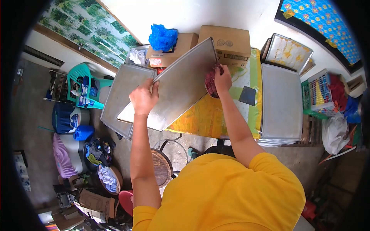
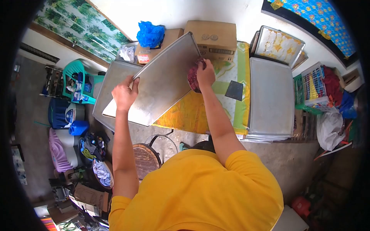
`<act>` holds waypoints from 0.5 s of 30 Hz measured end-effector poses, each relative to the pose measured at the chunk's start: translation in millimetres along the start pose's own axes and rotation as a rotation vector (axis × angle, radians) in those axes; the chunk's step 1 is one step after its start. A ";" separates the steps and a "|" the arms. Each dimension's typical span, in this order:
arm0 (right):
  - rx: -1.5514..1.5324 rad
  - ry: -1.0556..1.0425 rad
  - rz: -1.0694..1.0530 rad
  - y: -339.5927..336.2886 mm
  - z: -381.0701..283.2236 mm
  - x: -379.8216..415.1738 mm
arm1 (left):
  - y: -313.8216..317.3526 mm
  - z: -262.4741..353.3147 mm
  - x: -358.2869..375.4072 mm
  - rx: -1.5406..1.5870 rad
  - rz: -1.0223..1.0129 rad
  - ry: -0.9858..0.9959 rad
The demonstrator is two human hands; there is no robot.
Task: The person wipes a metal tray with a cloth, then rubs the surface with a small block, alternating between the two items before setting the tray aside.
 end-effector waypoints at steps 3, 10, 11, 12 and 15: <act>0.102 0.217 -0.039 18.9 69.7 13.4 | 0.5 -1.1 -0.3 0.054 0.033 0.008; 0.314 0.300 -0.175 47.1 95.2 53.4 | 3.8 -4.8 -2.7 -0.044 -0.071 0.010; 0.329 0.285 -0.219 48.3 87.4 69.2 | 4.6 -5.5 -4.0 -0.041 -0.062 0.017; 0.345 0.271 -0.264 49.1 79.4 88.8 | 5.0 -6.8 -3.3 -0.038 -0.056 0.023; 0.392 0.013 -0.337 61.2 62.8 159.4 | 7.6 -8.7 -1.0 -0.057 -0.089 0.016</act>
Point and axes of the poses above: each hand's wrist, its own x-axis away from the middle knuckle, its own y-axis out of the palm, z = x × y, the point moved 5 cm from there along -x, towards the middle knuckle, and after that the axes turned 10 degrees about z, right-handed, at the moved point
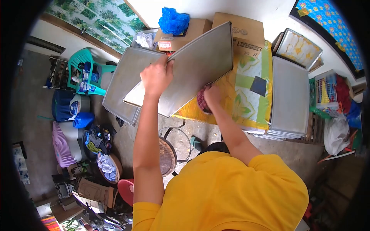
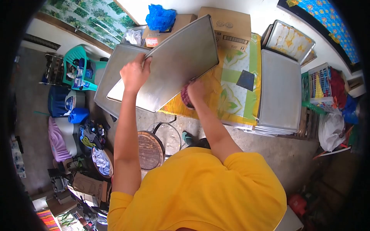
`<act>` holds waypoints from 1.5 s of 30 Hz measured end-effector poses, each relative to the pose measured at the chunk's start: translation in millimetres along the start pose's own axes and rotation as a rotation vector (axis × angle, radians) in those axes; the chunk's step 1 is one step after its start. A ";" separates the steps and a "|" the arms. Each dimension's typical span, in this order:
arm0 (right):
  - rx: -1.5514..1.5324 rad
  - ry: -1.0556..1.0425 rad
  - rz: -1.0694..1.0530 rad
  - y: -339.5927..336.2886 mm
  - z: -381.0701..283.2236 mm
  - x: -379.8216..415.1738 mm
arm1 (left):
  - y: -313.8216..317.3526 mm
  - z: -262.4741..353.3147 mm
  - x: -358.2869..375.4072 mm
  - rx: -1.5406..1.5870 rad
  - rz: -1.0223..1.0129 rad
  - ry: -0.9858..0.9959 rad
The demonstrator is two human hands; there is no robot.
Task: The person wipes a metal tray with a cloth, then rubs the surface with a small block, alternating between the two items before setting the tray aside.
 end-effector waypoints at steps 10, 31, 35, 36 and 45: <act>-0.209 -0.384 -0.551 71.9 -89.9 224.6 | -3.0 4.9 3.7 -0.031 -0.115 0.007; -0.373 0.298 0.164 -48.9 104.2 -118.5 | -27.6 18.2 19.3 0.129 -0.175 0.014; -0.445 0.387 -0.015 -19.6 119.7 -159.3 | -28.8 18.8 18.5 0.168 -0.143 0.000; -0.571 0.447 -0.035 -14.3 117.7 -164.3 | -28.9 18.7 17.5 0.178 -0.159 -0.017; -0.687 0.180 0.210 -101.0 18.3 -161.2 | -38.8 26.0 12.8 0.169 -0.197 -0.072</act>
Point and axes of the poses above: each hand's wrist, its own x-axis away from the middle knuckle, its own y-axis out of the palm, z = x × y, the point moved 5 cm from there along -x, towards the middle knuckle, and after that the axes turned 10 degrees about z, right-handed, at the moved point
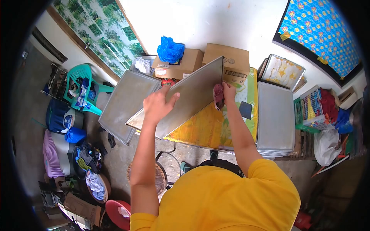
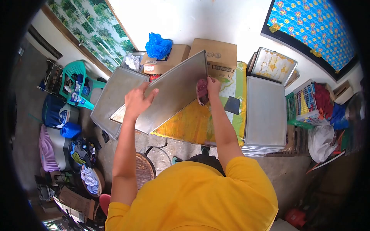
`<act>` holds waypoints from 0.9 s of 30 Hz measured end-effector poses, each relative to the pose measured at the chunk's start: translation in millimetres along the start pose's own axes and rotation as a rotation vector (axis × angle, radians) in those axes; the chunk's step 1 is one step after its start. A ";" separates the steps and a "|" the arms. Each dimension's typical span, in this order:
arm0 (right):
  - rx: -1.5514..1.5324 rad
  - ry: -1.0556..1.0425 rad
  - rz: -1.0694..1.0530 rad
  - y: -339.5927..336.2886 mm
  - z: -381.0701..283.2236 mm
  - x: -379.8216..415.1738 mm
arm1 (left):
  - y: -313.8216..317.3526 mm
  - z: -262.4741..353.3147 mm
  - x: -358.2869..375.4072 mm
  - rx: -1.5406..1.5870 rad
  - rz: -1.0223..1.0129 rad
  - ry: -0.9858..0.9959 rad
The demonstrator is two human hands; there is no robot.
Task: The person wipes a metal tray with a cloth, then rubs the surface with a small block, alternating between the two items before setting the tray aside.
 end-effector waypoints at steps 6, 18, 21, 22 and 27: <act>-0.042 -0.286 0.041 -10.5 -134.7 17.2 | 0.1 4.2 5.7 -0.015 0.071 0.044; -0.064 -0.705 -0.006 13.3 -187.8 203.1 | -5.3 0.7 2.1 0.110 -0.167 -0.119; -0.207 -0.752 -0.102 24.5 -178.3 255.8 | -4.4 -4.5 -0.7 0.249 -0.245 -0.138; -0.220 -0.771 -0.144 28.5 -175.2 275.0 | -3.7 -6.4 -2.1 0.306 -0.262 -0.137; -0.228 -0.875 -0.292 48.2 -160.6 352.1 | 24.4 -29.5 -13.8 0.535 -0.257 -0.056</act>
Point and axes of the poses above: each hand's wrist, its own x-axis away from the middle knuckle, its own y-axis out of the palm, z = x × y, the point moved 5 cm from there along -x, towards the middle knuckle, and after that the axes turned 10 degrees about z, right-handed, at the moved point
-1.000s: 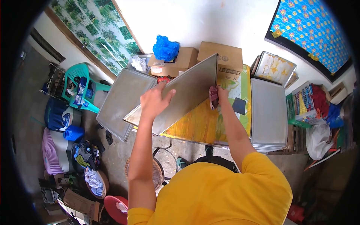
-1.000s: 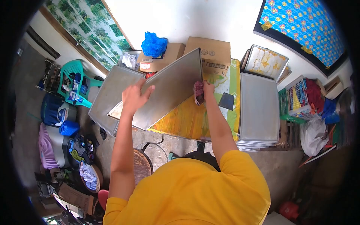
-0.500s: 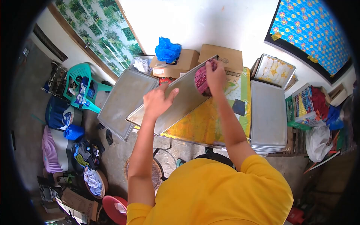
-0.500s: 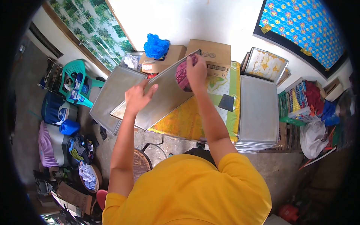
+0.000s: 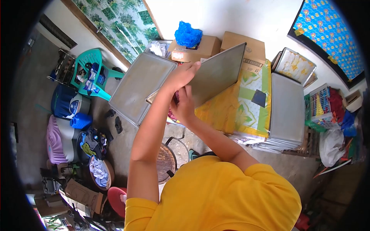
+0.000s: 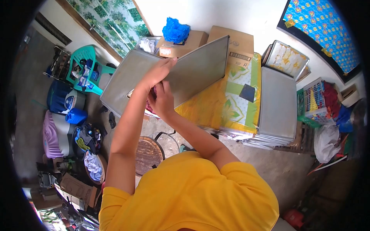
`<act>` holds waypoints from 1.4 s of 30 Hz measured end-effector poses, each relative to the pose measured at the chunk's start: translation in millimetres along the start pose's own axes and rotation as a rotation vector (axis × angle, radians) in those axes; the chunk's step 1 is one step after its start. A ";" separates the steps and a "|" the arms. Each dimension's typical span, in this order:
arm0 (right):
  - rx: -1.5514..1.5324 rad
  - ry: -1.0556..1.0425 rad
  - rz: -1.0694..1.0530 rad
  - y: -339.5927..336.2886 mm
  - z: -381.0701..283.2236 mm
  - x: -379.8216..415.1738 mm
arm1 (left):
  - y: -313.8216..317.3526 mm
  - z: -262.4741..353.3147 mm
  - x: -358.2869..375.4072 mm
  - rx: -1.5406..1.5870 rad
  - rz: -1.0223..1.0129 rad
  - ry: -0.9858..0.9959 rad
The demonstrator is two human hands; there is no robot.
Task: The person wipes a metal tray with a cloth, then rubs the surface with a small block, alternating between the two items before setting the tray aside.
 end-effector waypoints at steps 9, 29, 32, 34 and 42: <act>0.144 -0.239 -0.102 34.1 -19.8 41.0 | 11.0 -11.9 -17.5 -0.275 -0.151 -0.040; 0.644 -0.124 -0.812 47.1 135.5 244.5 | 3.2 -12.4 -17.2 -0.374 -0.052 -0.067; 0.492 0.170 -1.148 25.7 149.7 239.2 | 2.7 -6.7 -9.7 -0.358 -0.067 -0.067; 0.324 0.226 -1.105 13.8 125.1 206.1 | 1.9 -5.9 -7.7 -0.347 -0.039 -0.055; 0.197 -0.379 -0.234 10.5 16.8 58.3 | -1.9 -18.2 -22.8 -0.335 -0.012 -0.041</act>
Point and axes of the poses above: each hand's wrist, its own x-axis away from the middle knuckle, its own y-axis out of the palm, z = x × y, the point moved 5 cm from there along -x, towards the middle knuckle, and after that the axes turned 10 degrees about z, right-handed, at the moved point
